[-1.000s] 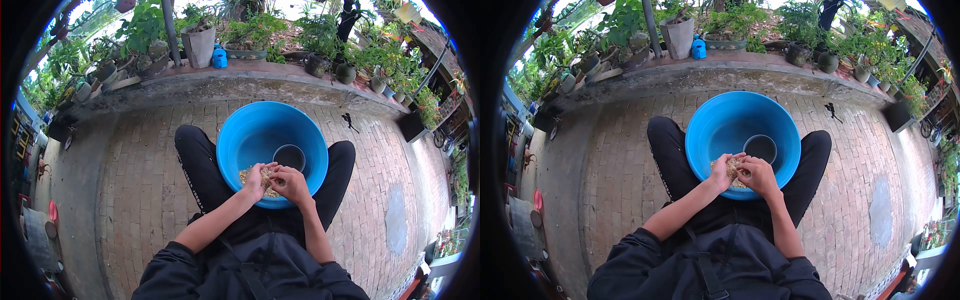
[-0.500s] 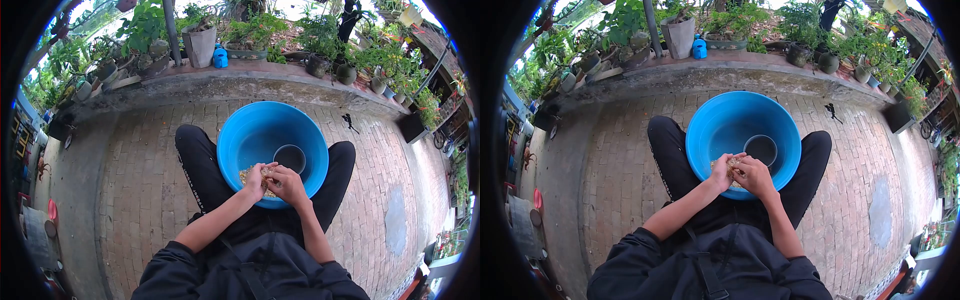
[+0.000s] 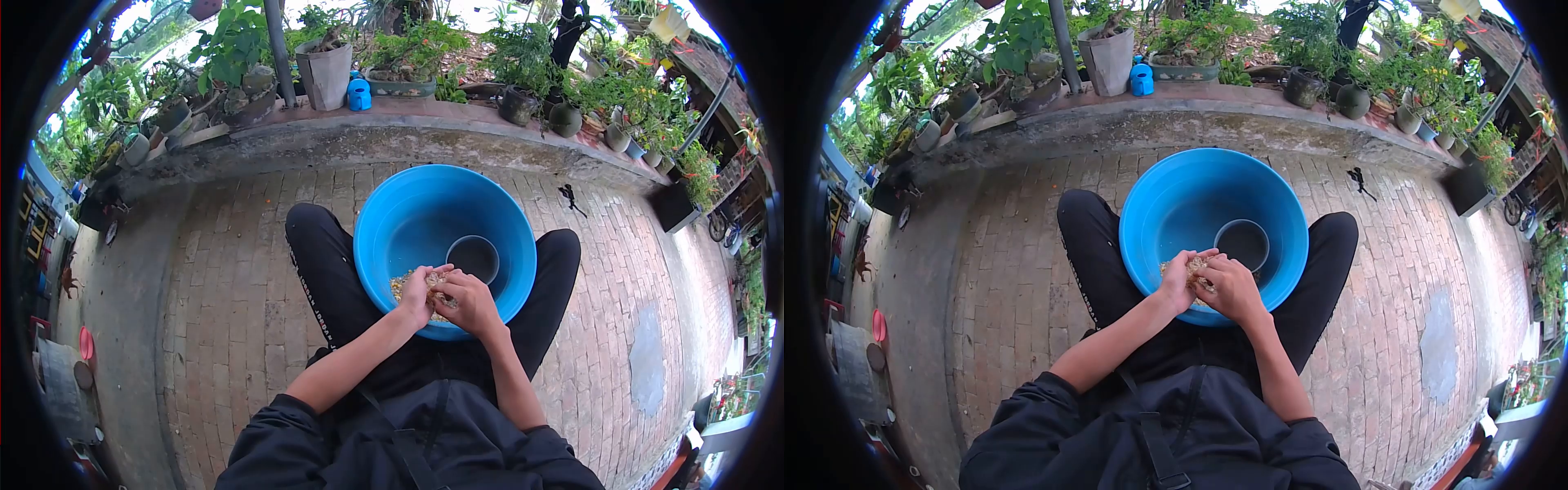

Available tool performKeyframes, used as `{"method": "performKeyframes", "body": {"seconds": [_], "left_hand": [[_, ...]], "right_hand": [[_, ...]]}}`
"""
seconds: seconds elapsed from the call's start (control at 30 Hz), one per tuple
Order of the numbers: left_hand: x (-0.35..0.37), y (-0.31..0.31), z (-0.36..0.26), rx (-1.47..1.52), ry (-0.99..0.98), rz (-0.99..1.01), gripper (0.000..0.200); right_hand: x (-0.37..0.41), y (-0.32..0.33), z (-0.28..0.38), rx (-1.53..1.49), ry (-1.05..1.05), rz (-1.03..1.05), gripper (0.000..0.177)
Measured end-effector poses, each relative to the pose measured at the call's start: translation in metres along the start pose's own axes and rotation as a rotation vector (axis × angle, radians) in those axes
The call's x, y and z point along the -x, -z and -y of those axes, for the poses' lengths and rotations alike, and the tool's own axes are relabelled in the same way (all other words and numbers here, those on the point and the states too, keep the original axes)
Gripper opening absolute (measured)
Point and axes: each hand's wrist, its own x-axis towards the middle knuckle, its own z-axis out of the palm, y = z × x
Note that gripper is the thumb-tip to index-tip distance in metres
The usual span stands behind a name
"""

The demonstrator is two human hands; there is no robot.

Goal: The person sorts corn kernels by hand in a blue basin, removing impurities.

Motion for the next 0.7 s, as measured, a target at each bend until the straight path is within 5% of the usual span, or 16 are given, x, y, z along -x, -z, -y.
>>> {"method": "performKeyframes", "body": {"seconds": [0.47,0.7], "left_hand": [[-0.003,0.006,0.000,-0.029,-0.003,0.007,0.042],[-0.006,0.005,0.001,0.023,-0.031,0.005,0.040]], "right_hand": [[-0.002,0.002,-0.002,-0.046,0.021,-0.051,0.023],[0.002,0.027,-0.023,-0.072,-0.209,-0.117,0.016]]}}
